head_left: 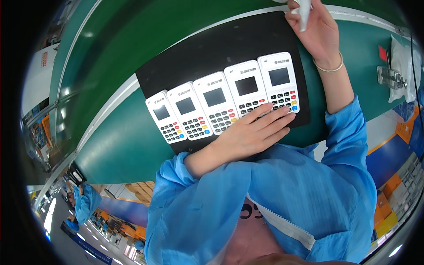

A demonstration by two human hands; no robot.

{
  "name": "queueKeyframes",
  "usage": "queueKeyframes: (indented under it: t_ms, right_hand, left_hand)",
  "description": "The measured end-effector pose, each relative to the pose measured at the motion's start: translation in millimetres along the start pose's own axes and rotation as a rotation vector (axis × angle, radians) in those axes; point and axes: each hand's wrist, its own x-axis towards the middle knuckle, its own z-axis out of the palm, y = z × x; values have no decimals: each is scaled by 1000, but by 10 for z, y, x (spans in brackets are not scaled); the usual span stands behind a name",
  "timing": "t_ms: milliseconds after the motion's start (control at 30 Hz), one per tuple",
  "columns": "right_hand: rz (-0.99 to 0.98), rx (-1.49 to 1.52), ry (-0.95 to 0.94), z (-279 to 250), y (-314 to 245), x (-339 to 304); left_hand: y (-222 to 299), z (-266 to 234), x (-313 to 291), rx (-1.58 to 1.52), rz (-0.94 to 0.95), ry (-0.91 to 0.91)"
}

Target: The person wipes the back and front surfaces of several white electronic handheld devices with a white cloth, then stacks them together.

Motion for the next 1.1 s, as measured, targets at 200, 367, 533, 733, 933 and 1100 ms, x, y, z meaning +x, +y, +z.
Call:
queueKeyframes:
  t_ms: [200, 367, 533, 733, 933, 1100]
  right_hand:
    - [-19, -173, 123, 42, 42, -2]
    - [23, -130, -200, -171, -72, 12]
    - [-81, -252, 96, -137, -105, -1]
    - [-399, -281, 181, -459, -825, -67]
    - [-471, -304, 78, -388, -1043, -173]
    - [-525, -312, 72, -197, -1140, -241]
  left_hand:
    - [18, -42, 8, 13, -22, -79]
    - [2, -54, 42, 34, 2, -69]
    - [2, -38, 27, 13, -20, -62]
    - [10, -23, 35, 5, -24, -59]
    - [-13, -8, 25, -6, -27, -64]
    - [-11, -30, 47, 4, -24, -68]
